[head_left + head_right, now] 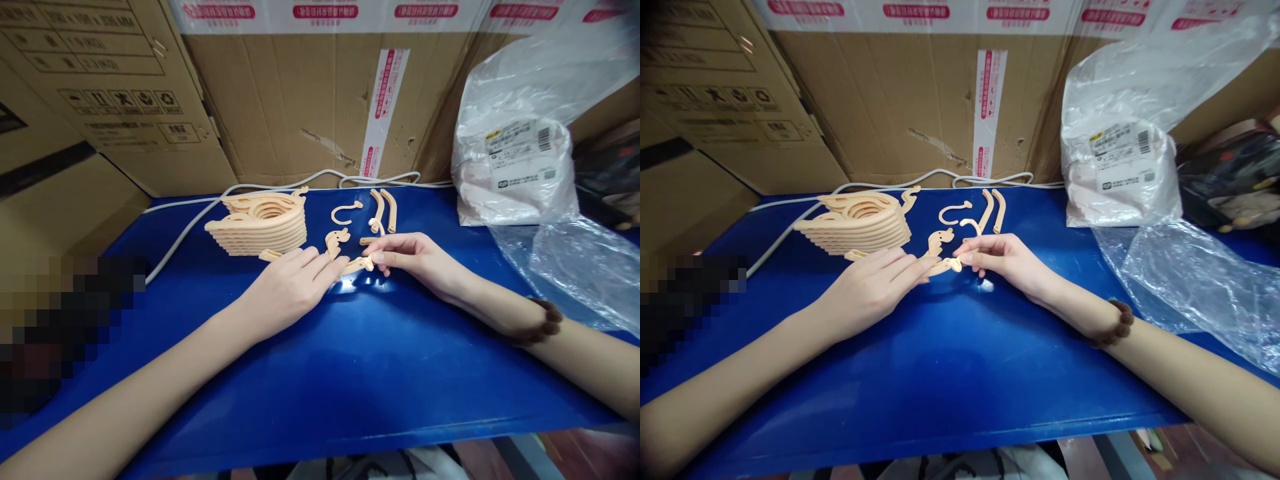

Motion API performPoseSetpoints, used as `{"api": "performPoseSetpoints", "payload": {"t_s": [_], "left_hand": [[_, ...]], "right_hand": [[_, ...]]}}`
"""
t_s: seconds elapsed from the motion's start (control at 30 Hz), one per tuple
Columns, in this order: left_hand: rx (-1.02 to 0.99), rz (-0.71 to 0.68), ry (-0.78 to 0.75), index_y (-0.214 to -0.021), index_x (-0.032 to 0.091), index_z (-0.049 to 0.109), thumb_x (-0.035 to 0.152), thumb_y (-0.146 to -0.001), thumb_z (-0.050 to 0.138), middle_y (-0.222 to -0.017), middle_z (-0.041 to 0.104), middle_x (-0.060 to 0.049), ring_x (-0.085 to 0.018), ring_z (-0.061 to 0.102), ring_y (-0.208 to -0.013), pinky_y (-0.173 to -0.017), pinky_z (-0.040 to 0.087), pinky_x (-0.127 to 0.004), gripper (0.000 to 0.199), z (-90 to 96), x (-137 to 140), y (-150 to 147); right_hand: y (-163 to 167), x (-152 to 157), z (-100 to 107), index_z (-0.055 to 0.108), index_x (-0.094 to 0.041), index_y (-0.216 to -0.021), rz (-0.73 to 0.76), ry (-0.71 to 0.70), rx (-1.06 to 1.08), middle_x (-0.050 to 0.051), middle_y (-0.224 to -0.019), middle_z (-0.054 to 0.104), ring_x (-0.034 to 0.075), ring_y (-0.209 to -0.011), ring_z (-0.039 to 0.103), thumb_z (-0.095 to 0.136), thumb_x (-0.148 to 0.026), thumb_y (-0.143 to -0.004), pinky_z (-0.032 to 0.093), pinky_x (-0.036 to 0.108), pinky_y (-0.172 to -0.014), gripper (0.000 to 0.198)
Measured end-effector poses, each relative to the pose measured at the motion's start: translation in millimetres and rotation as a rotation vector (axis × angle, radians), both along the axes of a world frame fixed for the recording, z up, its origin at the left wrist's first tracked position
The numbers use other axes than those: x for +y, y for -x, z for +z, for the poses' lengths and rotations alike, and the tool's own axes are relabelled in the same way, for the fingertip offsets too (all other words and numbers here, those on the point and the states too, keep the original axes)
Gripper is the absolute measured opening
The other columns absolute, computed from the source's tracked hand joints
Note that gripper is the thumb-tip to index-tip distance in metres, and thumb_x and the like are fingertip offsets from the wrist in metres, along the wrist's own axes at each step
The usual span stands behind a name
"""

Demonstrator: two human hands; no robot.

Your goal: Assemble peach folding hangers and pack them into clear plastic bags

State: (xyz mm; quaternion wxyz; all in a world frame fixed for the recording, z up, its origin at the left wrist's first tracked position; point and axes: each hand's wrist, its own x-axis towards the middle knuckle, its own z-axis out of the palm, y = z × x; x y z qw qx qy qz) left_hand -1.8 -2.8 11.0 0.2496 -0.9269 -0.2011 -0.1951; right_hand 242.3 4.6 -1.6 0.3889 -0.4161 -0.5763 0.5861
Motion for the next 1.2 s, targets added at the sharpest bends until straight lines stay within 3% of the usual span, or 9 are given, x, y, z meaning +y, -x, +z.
{"api": "performPoseSetpoints", "payload": {"t_s": [0.47,0.87,1.03,1.2], "left_hand": [[0.016,-0.019,0.039,-0.115,0.003,0.062,0.010,-0.097,0.045,-0.094,0.070,-0.012,-0.021,0.060,-0.078,-0.067,0.046,-0.031,0.025,-1.9,1.2,2.8],[0.025,-0.022,0.053,-0.113,0.003,0.063,0.009,-0.097,0.043,-0.097,0.071,-0.013,-0.022,0.062,-0.079,-0.068,0.047,-0.032,0.026,-2.5,0.2,2.5],[0.045,-0.034,0.073,-0.111,0.004,0.064,0.010,-0.098,0.043,-0.087,0.071,-0.009,-0.021,0.060,-0.074,-0.066,0.045,-0.031,0.025,-4.5,-3.2,-1.7],[0.024,0.003,0.096,-0.109,0.007,0.065,0.011,-0.100,0.038,-0.092,0.072,-0.010,-0.020,0.061,-0.075,-0.066,0.044,-0.031,0.029,-5.4,-2.0,-1.6]], "right_hand": [[0.8,-1.1,4.7,0.077,-0.021,-0.084,0.028,-0.022,-0.037,-0.002,-0.074,0.066,0.008,-0.064,0.054,0.077,-0.031,-0.075,0.045,0.024,-0.065,0.013],[2.4,-0.5,7.4,0.075,-0.020,-0.083,0.021,-0.047,-0.083,-0.002,-0.072,0.065,0.009,-0.062,0.054,0.076,-0.031,-0.075,0.046,0.026,-0.064,0.014],[3.1,0.2,5.6,0.075,-0.018,-0.083,0.008,-0.065,-0.125,0.000,-0.078,0.067,0.009,-0.061,0.054,0.076,-0.034,-0.073,0.047,0.027,-0.063,0.018],[3.8,0.3,4.6,0.075,-0.019,-0.084,0.017,-0.085,-0.134,0.001,-0.083,0.068,0.009,-0.061,0.054,0.075,-0.035,-0.074,0.047,0.027,-0.063,0.019]]}}
